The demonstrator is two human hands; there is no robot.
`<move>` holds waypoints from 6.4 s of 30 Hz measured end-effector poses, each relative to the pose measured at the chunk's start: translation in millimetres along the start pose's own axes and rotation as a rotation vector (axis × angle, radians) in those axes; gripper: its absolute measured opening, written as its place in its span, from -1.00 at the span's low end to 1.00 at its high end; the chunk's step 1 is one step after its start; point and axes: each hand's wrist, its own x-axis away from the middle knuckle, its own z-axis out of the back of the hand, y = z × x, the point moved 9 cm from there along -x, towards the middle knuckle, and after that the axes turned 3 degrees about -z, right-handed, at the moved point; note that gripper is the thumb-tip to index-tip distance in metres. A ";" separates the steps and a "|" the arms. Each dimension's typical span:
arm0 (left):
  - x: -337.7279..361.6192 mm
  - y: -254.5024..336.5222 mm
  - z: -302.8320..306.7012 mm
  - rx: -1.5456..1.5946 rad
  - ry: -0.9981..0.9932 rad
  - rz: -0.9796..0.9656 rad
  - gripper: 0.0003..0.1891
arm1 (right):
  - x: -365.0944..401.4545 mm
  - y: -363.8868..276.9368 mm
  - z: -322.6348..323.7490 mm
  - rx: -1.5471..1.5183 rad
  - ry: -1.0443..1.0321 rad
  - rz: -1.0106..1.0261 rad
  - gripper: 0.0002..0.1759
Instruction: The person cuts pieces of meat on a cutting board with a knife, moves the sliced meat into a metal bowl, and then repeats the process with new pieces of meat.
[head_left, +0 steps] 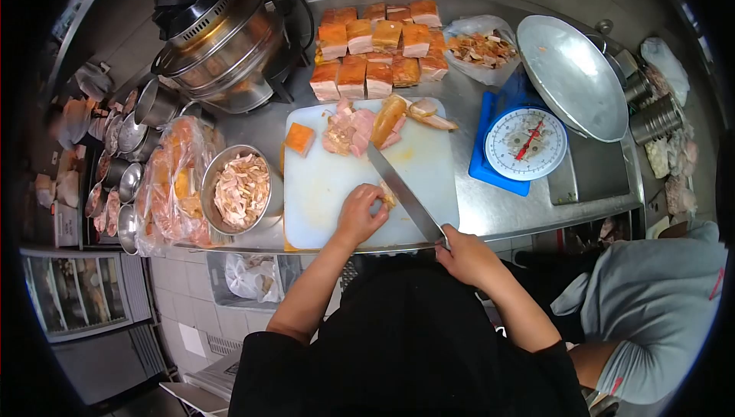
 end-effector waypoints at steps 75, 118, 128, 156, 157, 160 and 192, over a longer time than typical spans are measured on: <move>29.6 14.3 23.7 -0.146 -0.064 0.061 -0.67 | -31.9 -29.0 6.2 0.237 0.074 0.129 -0.66; 34.8 11.9 29.4 -0.104 -0.009 0.118 -0.64 | -99.2 -58.4 -49.4 0.201 -0.176 0.065 -0.56; 43.7 16.2 33.2 -0.150 -0.005 0.126 -0.68 | -88.9 -67.5 -41.3 0.443 -0.044 0.233 -0.60; 36.2 7.6 30.7 -0.126 -0.035 0.089 -0.74 | -85.7 -69.8 -67.7 0.291 -0.065 0.133 -0.54; 40.6 7.0 30.9 -0.125 -0.030 0.089 -0.74 | -84.8 -72.0 -66.0 0.292 -0.064 0.131 -0.54; 45.9 12.5 39.2 -0.100 0.043 0.046 -0.79 | -86.8 -73.7 -59.1 0.296 -0.066 0.115 -0.53; 42.9 10.3 26.6 -0.292 -0.025 0.011 -0.94 | -97.4 -74.2 -68.9 0.204 -0.014 0.205 -0.44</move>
